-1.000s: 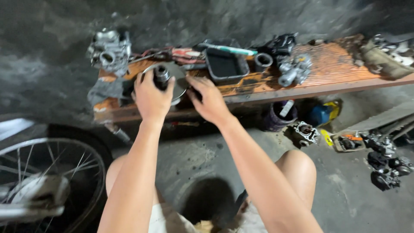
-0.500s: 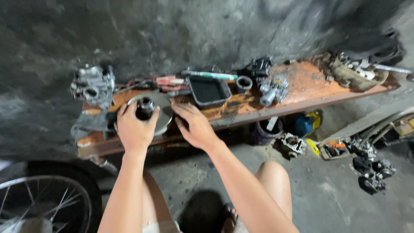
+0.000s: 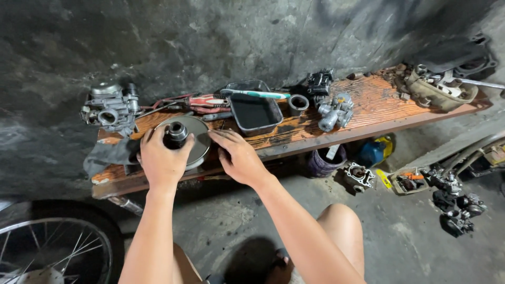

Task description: The person sits on the floor and assembles a mechanical component on a wooden table. They place a cylindrical part into a circular disc, then insert a black rubber ring into the assembly. The person repeatedly handles and repositions the parts, occasionally picking up small items from the floor.

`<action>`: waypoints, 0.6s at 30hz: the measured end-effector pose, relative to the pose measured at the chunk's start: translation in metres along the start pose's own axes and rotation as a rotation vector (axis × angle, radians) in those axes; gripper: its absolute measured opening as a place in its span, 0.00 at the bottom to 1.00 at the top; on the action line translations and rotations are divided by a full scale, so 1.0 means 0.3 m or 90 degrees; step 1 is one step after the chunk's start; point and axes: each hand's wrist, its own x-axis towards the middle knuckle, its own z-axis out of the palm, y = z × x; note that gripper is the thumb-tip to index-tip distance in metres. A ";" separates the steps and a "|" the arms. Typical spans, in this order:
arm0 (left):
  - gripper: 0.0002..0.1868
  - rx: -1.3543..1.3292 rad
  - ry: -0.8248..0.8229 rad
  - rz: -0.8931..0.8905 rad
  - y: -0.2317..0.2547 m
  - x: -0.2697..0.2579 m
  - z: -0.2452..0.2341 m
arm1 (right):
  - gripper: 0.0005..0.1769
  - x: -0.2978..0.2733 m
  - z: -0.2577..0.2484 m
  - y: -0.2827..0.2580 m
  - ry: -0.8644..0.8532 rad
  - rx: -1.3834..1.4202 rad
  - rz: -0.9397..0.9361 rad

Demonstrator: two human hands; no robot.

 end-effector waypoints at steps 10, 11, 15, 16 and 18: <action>0.28 -0.010 0.008 -0.004 0.021 -0.009 -0.024 | 0.27 -0.001 0.011 0.013 -0.008 0.012 0.007; 0.28 -0.011 0.001 -0.007 0.021 -0.010 -0.027 | 0.27 0.000 0.012 0.010 -0.008 0.005 0.011; 0.29 -0.010 -0.011 -0.013 0.036 -0.010 -0.034 | 0.27 0.005 0.003 -0.006 -0.002 -0.006 0.013; 0.29 -0.013 -0.007 -0.010 0.033 -0.012 -0.031 | 0.27 0.005 0.006 -0.010 0.001 -0.009 0.008; 0.29 0.006 -0.001 -0.012 0.029 -0.010 -0.024 | 0.24 0.010 0.010 -0.016 0.043 -0.004 0.002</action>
